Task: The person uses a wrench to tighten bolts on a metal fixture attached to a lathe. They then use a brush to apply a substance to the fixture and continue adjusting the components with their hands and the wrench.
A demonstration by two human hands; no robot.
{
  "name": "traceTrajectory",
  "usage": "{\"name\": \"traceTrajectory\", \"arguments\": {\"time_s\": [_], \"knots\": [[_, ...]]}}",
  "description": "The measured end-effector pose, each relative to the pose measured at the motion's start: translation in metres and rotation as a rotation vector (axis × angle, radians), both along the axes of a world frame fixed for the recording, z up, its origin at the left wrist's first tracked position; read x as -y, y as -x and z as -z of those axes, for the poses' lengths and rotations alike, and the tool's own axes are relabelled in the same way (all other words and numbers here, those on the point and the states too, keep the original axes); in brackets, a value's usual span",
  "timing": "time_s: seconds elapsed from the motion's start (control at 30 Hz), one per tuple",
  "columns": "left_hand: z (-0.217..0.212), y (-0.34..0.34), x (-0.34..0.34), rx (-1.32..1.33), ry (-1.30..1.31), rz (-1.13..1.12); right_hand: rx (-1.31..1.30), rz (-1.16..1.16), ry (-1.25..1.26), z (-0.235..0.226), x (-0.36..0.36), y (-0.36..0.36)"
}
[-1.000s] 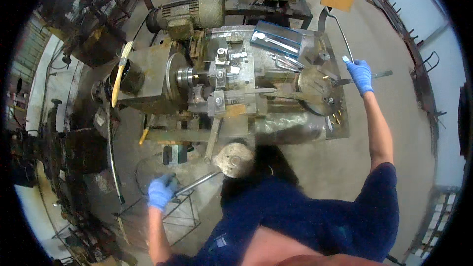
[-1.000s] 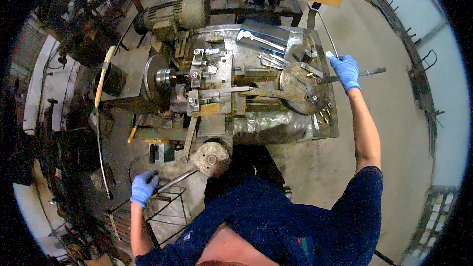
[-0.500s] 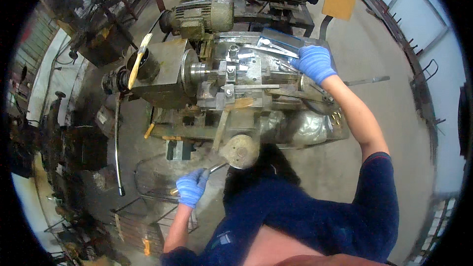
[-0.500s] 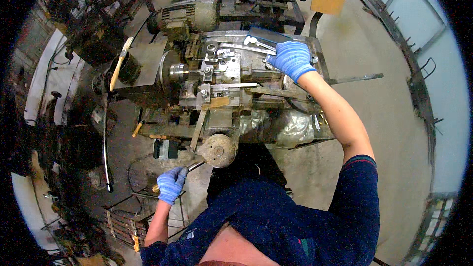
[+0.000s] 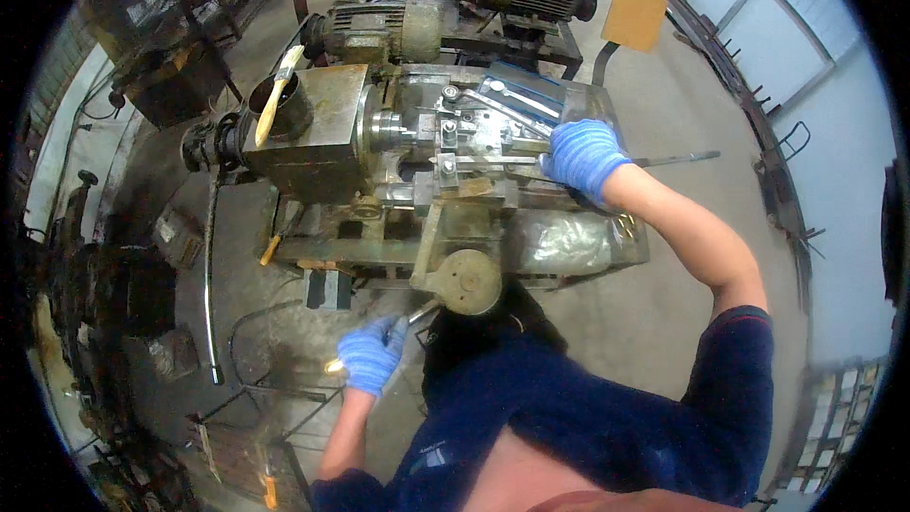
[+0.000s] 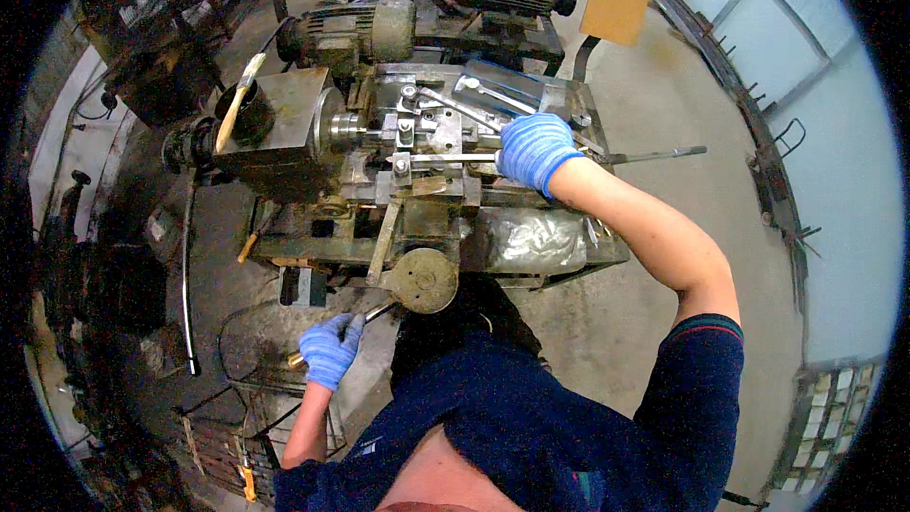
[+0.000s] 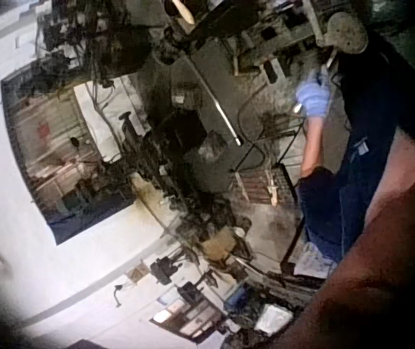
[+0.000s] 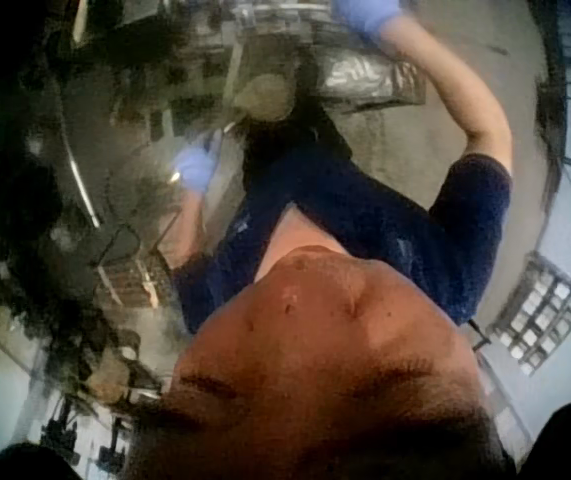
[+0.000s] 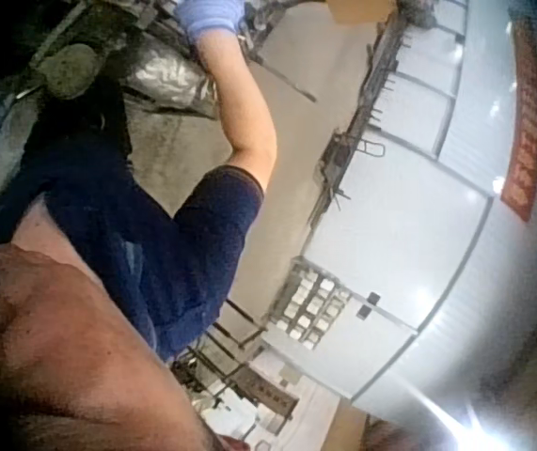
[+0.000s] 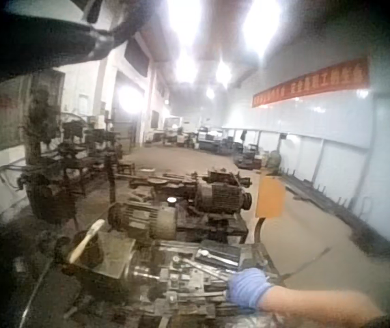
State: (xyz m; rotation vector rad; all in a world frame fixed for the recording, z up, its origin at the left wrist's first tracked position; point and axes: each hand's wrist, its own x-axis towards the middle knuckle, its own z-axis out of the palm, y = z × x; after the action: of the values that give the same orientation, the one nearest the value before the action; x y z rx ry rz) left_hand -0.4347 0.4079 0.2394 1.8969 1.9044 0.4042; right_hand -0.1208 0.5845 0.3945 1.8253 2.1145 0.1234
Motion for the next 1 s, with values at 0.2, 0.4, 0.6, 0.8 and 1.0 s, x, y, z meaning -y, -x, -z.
{"name": "traceTrajectory", "arguments": {"time_s": [0.2, 0.4, 0.6, 0.8, 1.0], "knots": [[0.006, 0.0, -0.001, 0.015, -0.009, 0.029, 0.043, -0.086, -0.115, 0.036, -0.046, -0.06], [0.015, 0.013, -0.006, 0.232, 0.144, 0.056, -0.023, -0.007, -0.128, 0.052, -0.11, -0.082], [-0.058, 0.011, -0.053, 0.236, 0.02, 0.119, -0.22, 0.057, -0.259, 0.041, -0.153, -0.12], [-0.125, -0.043, -0.153, 0.001, -0.528, 0.387, -0.495, 0.488, -0.277, 0.089, -0.173, -0.258], [-0.13, -0.093, -0.267, -0.324, -0.442, 0.504, -0.286, 0.681, -0.151, 0.185, -0.154, -0.373]]}}
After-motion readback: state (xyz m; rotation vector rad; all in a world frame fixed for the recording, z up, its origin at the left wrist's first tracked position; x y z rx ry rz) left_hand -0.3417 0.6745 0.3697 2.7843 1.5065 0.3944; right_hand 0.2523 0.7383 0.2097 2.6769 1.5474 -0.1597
